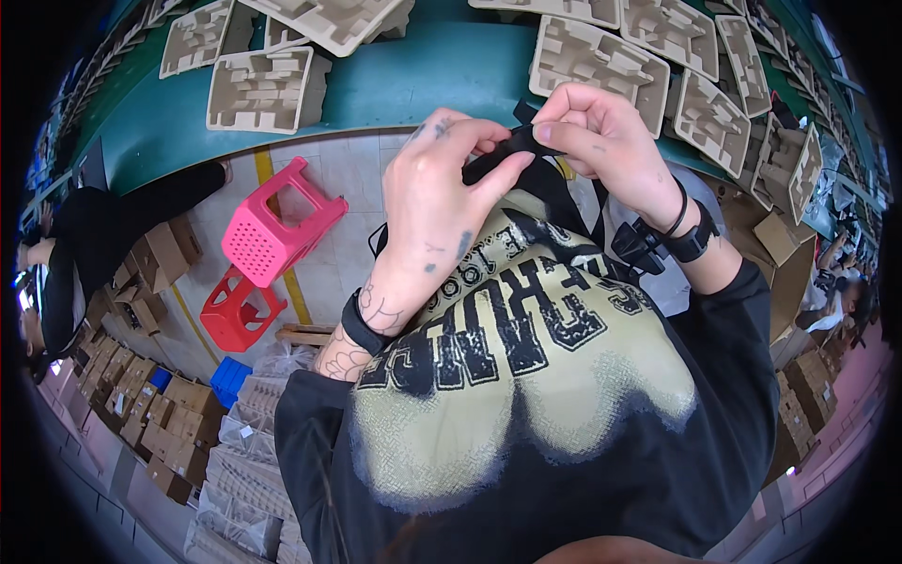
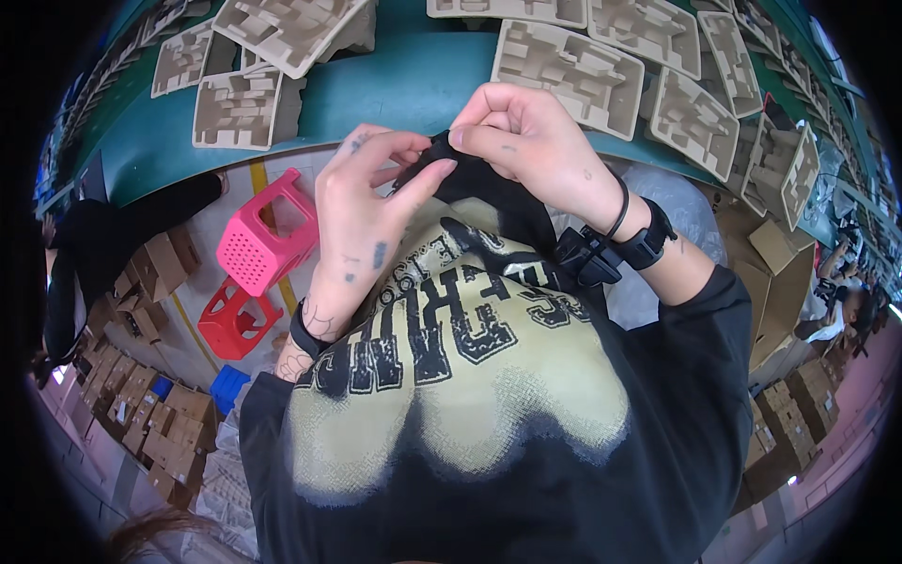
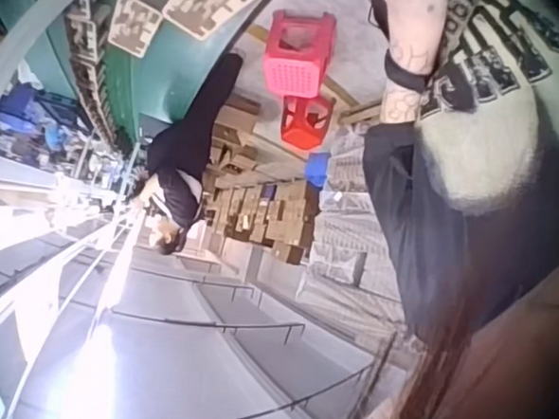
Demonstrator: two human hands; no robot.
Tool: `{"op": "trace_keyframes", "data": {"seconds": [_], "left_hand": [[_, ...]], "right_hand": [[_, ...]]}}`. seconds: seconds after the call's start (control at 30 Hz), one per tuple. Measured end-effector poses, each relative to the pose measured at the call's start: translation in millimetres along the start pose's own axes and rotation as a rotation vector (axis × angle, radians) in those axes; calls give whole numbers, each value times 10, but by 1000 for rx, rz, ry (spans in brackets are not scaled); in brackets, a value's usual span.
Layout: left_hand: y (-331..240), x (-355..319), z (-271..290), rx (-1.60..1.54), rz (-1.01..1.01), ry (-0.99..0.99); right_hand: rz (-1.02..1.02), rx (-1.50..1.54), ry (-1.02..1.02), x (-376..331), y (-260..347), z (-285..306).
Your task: Packaging binocular-like optical components and adjusting their straps on an assembly line.
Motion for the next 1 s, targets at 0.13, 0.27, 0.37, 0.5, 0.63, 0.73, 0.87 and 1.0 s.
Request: {"op": "trace_keyframes", "data": {"seconds": [0.13, 0.27, 0.37, 0.5, 0.63, 0.73, 0.87, 1.0], "left_hand": [[-66, 7, 33, 58, -9, 26], [-18, 3, -10, 34, -17, -36], [-32, 13, 22, 48, 27, 20], [-11, 36, -27, 127, -74, 23], [-52, 39, -58, 85, -28, 31], [-51, 29, -52, 215, -80, 65], [1, -12, -50, 167, -11, 179], [143, -16, -18, -56, 69, 229]], "right_hand": [[18, -32, -25, -20, 16, -28], [17, -55, -46, -6, -11, -29], [23, -84, -58, -15, -17, -36], [30, -104, -72, 4, -50, -32], [45, -105, -74, 0, -46, -54], [40, -109, -50, 42, -114, -34], [112, -107, 2, 68, -137, -2], [293, -775, 99, -29, 68, 26]]}}
Point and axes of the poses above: each hand's wrist, its own x-axis towards the middle knuckle, its own z-axis out of the back of the hand, y = z × x, the point moved 1 cm from there along x, towards the middle knuckle, and after that the axes turned 5 degrees about -z, right-handed, at the moved point
